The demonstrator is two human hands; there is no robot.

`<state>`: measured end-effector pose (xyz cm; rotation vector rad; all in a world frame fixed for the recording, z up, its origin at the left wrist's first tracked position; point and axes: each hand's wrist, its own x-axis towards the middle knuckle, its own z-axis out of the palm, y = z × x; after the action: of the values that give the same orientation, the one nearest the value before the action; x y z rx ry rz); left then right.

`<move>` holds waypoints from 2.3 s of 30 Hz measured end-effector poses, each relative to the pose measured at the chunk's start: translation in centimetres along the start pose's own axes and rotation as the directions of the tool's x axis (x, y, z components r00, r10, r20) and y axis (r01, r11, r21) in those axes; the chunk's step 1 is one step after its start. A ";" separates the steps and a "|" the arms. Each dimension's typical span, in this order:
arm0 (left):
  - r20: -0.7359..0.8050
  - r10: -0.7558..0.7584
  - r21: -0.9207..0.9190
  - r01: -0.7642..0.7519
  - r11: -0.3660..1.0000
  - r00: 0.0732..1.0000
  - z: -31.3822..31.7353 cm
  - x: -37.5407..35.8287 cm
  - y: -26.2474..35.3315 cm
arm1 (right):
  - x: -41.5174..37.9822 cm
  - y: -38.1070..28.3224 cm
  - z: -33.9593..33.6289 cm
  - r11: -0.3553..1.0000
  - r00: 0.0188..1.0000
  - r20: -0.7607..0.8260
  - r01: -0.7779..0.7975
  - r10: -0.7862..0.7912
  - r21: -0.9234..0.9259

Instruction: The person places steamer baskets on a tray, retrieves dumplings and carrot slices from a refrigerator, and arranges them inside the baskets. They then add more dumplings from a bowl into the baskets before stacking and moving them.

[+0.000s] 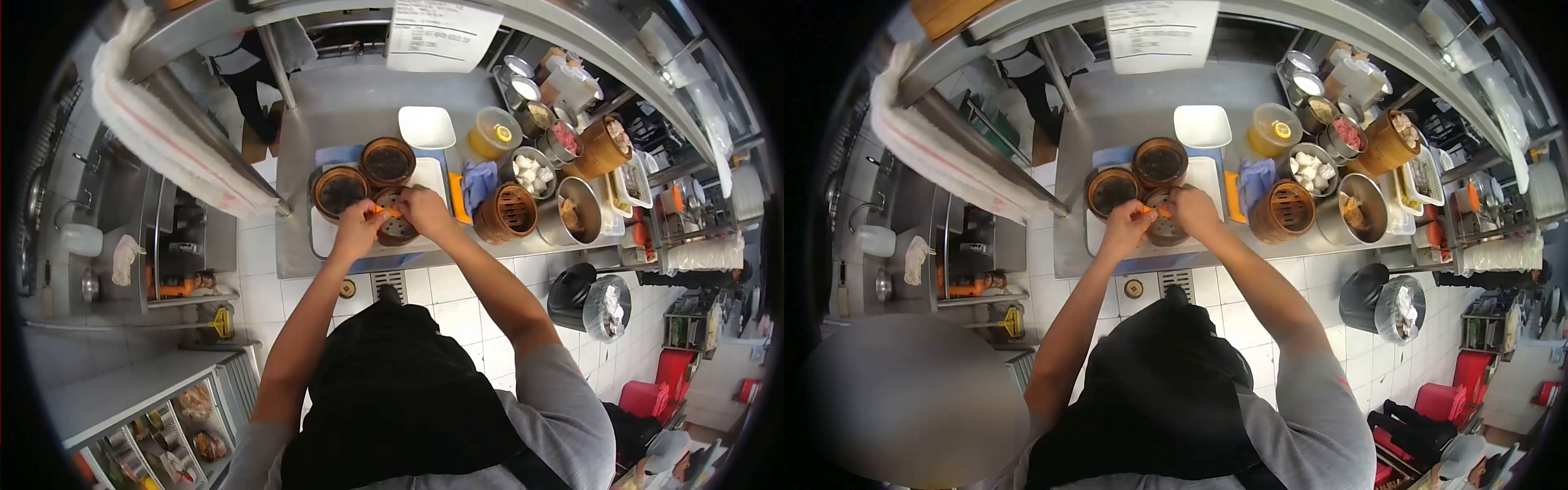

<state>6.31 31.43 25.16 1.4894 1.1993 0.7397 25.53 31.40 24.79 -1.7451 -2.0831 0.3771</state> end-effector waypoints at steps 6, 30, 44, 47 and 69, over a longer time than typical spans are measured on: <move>0.108 -0.153 -0.119 0.166 0.979 0.982 -0.8 -0.3 0.5 | 0.9 1.6 -1.1 0.998 0.996 0.075 0.058 -0.058 0.000; 0.116 -0.142 0.044 0.138 0.989 0.983 -2.4 -0.6 1.7 | -1.6 1.0 0.2 0.921 0.930 -0.035 0.367 -0.366 0.127; 0.233 -0.273 -0.482 0.354 0.801 0.934 -2.2 4.4 2.4 | 4.8 1.9 -1.8 0.460 0.977 0.209 -0.170 -0.036 0.872; 0.130 -0.225 -0.482 0.260 0.837 0.966 -2.5 5.9 2.1 | 8.2 3.5 -1.5 0.463 0.976 0.213 -0.211 0.049 0.861; 0.019 0.032 0.359 -0.037 0.932 0.999 -1.1 13.6 3.1 | 10.9 5.4 -0.9 0.901 0.990 0.041 0.103 -0.132 0.422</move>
<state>10.49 44.73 26.53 1.8162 1.3541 0.5503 29.12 43.08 24.52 -1.3625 -1.9567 0.7939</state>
